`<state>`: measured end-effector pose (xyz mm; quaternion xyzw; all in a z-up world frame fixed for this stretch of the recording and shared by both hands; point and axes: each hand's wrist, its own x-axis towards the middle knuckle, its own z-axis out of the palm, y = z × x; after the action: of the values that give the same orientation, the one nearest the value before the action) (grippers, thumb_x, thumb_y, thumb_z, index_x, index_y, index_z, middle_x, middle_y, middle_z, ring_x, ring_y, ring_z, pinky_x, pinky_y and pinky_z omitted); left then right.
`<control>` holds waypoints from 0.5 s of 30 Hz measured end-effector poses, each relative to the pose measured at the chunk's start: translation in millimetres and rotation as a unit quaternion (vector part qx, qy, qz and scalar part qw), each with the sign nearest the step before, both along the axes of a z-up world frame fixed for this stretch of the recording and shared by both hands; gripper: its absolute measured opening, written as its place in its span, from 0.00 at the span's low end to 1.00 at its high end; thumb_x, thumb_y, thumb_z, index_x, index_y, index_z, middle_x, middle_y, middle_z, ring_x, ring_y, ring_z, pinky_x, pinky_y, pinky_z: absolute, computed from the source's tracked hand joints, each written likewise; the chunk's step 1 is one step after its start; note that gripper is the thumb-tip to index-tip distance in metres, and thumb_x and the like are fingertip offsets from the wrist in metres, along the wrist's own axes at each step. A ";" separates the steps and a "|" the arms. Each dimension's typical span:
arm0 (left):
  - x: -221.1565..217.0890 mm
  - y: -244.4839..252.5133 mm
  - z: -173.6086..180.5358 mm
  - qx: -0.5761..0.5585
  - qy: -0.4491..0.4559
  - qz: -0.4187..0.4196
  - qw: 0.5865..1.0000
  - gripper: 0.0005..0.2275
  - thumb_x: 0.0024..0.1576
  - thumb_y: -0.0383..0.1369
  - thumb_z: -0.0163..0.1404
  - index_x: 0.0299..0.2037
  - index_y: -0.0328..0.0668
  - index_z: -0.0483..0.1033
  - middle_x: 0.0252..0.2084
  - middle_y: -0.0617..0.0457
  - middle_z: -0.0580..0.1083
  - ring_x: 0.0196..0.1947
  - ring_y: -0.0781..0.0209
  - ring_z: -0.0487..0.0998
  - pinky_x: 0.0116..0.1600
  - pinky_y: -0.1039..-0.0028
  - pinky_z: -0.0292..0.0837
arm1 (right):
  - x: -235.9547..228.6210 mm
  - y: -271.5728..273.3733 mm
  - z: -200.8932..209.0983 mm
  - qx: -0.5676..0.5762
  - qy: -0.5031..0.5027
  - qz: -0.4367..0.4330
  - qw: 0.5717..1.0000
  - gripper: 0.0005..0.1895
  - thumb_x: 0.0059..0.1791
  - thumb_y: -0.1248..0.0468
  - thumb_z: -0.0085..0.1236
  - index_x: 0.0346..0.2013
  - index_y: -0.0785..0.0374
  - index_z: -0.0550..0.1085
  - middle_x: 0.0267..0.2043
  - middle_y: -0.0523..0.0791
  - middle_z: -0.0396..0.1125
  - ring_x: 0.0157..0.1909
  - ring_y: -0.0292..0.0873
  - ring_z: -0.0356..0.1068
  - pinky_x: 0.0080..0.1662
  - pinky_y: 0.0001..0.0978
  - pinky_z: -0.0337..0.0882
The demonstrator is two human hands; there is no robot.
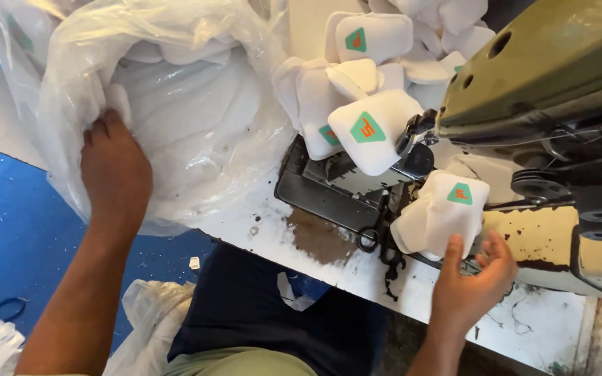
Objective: Processing or stitching white shoe tongue components using an industrial sewing machine.
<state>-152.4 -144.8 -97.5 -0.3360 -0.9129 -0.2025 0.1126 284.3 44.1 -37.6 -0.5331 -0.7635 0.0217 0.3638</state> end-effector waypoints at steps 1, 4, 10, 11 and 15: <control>-1.6 -5.1 -8.5 0.009 -0.032 -0.004 0.999 0.13 0.69 0.23 0.41 0.61 0.23 0.68 0.54 0.28 0.74 0.51 0.31 0.76 0.55 0.50 0.72 | 4.2 -7.0 -5.8 -0.037 0.044 -0.001 0.998 0.21 0.58 0.65 0.63 0.61 0.71 0.68 0.57 0.53 0.62 0.56 0.45 0.65 0.56 0.34 0.68; 46.1 2.6 64.3 0.090 -0.167 0.005 0.982 0.15 0.72 0.29 0.41 0.66 0.28 0.68 0.43 0.34 0.76 0.40 0.38 0.78 0.46 0.53 0.73 | -20.9 -36.4 -4.4 -0.189 0.128 -0.006 0.974 0.21 0.53 0.60 0.61 0.57 0.66 0.70 0.53 0.47 0.65 0.47 0.40 0.68 0.49 0.32 0.70; 169.9 7.5 43.8 0.413 -0.742 -0.135 0.510 0.19 0.66 0.35 0.44 0.63 0.33 0.66 0.55 0.46 0.74 0.53 0.63 0.75 0.58 0.71 0.72 | -76.9 -81.9 10.1 -0.498 0.404 0.213 0.737 0.21 0.53 0.56 0.55 0.56 0.66 0.74 0.51 0.47 0.75 0.50 0.39 0.74 0.53 0.30 0.74; 182.3 7.8 39.6 0.409 -0.746 -0.138 0.507 0.19 0.66 0.35 0.44 0.63 0.33 0.66 0.55 0.46 0.74 0.53 0.63 0.75 0.58 0.71 0.72 | -75.7 -83.7 7.5 -0.495 0.406 0.208 0.740 0.21 0.53 0.56 0.55 0.56 0.66 0.74 0.51 0.47 0.75 0.50 0.39 0.74 0.53 0.30 0.74; 212.5 11.9 47.5 0.344 -0.712 -0.268 0.551 0.21 0.68 0.32 0.44 0.71 0.43 0.56 0.57 0.48 0.74 0.54 0.64 0.74 0.59 0.72 0.70 | -64.6 -84.9 2.5 -0.527 0.464 0.187 0.687 0.20 0.52 0.60 0.58 0.54 0.72 0.76 0.45 0.48 0.76 0.45 0.39 0.74 0.49 0.32 0.74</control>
<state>60.1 -132.9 -50.0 -0.2467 -0.4235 -0.6947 -0.5265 219.7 -40.9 -35.1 -0.4052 -0.4441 0.7326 0.3192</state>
